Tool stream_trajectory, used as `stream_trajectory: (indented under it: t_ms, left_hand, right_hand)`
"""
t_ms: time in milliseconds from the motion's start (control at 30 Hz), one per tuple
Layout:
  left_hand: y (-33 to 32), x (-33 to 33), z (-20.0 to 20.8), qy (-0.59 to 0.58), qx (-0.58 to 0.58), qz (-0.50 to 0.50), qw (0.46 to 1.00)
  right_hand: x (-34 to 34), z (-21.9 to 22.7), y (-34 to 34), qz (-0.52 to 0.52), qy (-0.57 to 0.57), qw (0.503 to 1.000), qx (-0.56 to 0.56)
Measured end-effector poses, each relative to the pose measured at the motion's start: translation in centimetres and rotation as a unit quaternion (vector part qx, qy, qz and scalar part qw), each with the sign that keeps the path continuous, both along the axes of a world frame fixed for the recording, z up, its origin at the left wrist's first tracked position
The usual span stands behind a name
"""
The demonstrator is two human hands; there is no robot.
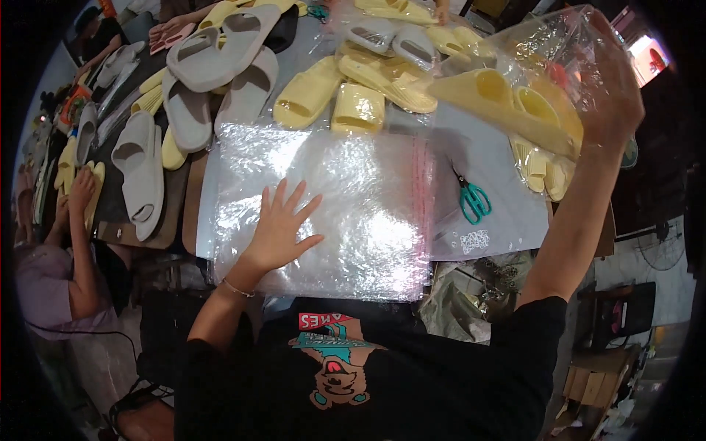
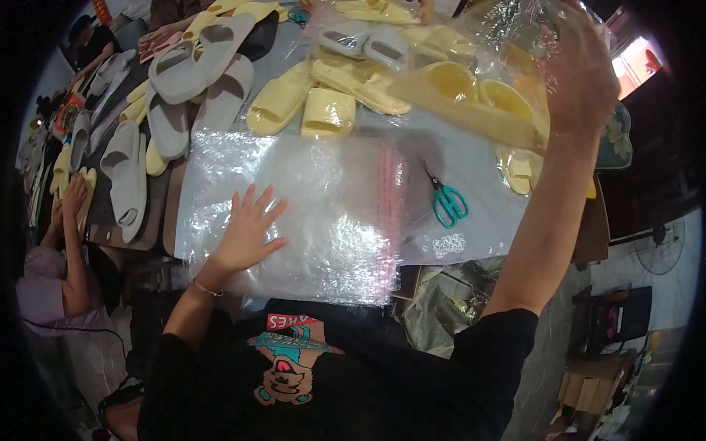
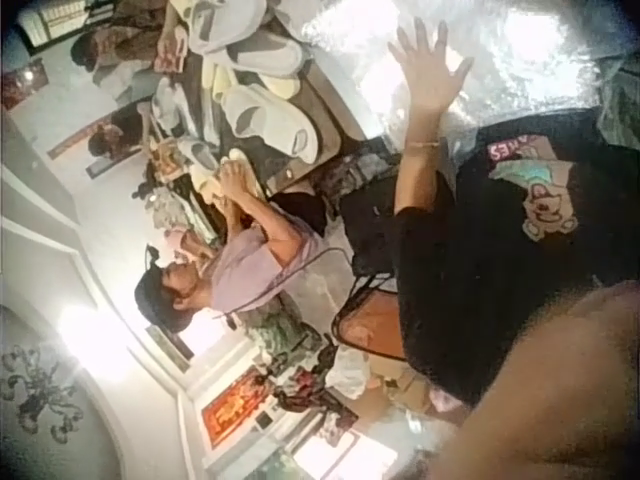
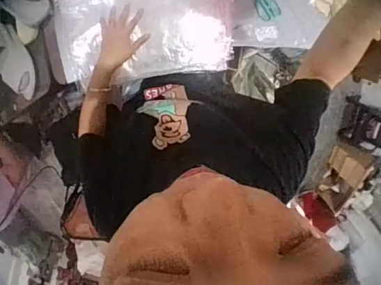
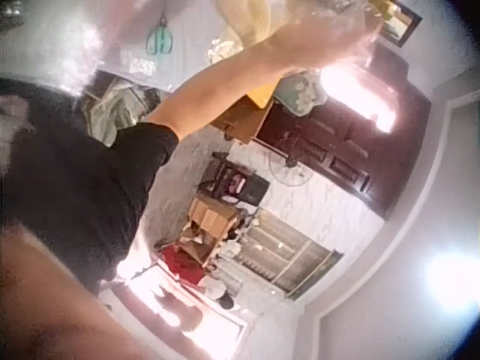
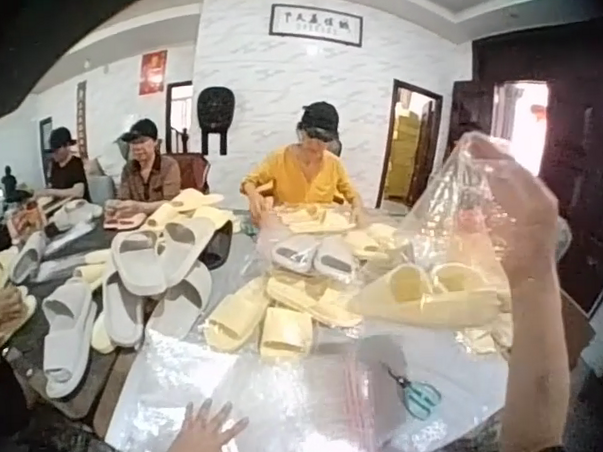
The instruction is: Packaging rubber slippers into individual plastic bags and organizing them.
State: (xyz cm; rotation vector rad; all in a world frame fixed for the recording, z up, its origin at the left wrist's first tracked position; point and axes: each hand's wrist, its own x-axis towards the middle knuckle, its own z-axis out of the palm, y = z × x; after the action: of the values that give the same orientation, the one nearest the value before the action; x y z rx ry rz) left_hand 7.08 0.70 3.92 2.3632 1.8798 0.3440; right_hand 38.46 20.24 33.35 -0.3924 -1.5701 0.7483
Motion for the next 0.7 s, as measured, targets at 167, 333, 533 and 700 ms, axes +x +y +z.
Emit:
stream_trajectory:
  t_ms: [167,333,533,700]
  left_hand:
    - [1.0,-2.4,-1.4,-0.144,0.069,0.005,0.987]
    - [-0.6,-7.3,3.2,-0.808,-0.175,0.143,0.544]
    - [-2.1,-11.1,-2.0,-0.782,-0.142,0.212,0.569]
    - [-2.1,-10.2,-1.7,-0.727,-0.139,0.232,0.632]
  right_hand:
    - [-2.4,-0.6,-4.2,0.188,0.13,0.972,-0.05]
    - [-2.1,-9.6,-6.4,0.224,0.054,0.972,-0.043]
    - [0.3,-23.6,-13.2,0.262,0.219,0.87,-0.355]
    - [-0.1,-25.8,-9.6,0.188,0.038,0.863,-0.467]
